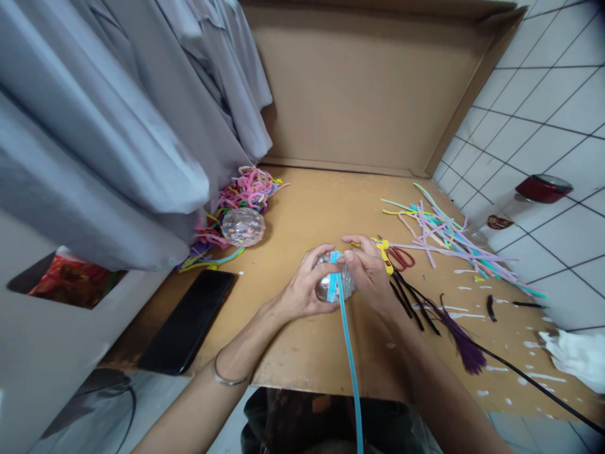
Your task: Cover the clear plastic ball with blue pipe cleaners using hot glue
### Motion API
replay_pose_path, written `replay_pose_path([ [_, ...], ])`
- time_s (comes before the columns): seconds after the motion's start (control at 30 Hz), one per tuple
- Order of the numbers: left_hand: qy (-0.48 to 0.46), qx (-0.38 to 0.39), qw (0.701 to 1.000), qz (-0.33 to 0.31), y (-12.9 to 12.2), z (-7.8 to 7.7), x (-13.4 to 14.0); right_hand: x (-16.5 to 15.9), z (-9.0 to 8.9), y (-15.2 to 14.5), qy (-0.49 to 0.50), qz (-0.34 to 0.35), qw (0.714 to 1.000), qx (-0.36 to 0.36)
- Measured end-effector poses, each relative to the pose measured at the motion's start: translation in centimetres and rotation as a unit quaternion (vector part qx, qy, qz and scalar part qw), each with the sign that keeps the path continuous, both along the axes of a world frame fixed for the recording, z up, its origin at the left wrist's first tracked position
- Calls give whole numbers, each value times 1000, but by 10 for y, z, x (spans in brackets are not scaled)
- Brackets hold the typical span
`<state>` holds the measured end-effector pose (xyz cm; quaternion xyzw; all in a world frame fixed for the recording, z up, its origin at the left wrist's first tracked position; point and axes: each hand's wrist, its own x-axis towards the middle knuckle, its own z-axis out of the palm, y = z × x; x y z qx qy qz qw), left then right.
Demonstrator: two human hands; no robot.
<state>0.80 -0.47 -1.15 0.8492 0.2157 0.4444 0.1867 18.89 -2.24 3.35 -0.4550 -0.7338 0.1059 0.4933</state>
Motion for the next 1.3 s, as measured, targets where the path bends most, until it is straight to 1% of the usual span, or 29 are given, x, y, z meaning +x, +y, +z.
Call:
replay_pose_path([
  [0.13,1,-4,1000,1,0,0,-1,1,1,0,5,2,1000,-18],
  [0.27,1,-6,1000,1,1,-1,-1,1,-1,0,33,-22,998,-41],
  [0.47,3,6,1000,-1,0,0,-1,1,-4,2,-2,-17,1000,-23],
  [0.63,13,-4,1000,8,-1,1,0,0,-1,0,-11,-15,1000,-16],
  [0.77,17,7,1000,8,-2,2,0,-1,1,-2,-26,-1,1000,-17],
  [0.97,11,14,1000,6,-1,3,0,1,-1,1,36,-1,998,-47],
  [1.13,11,14,1000,2,-1,2,1,1,0,2,9,3,999,-31],
  [1.3,5,-5,1000,8,-2,1,1,2,3,0,29,-12,999,-32],
])
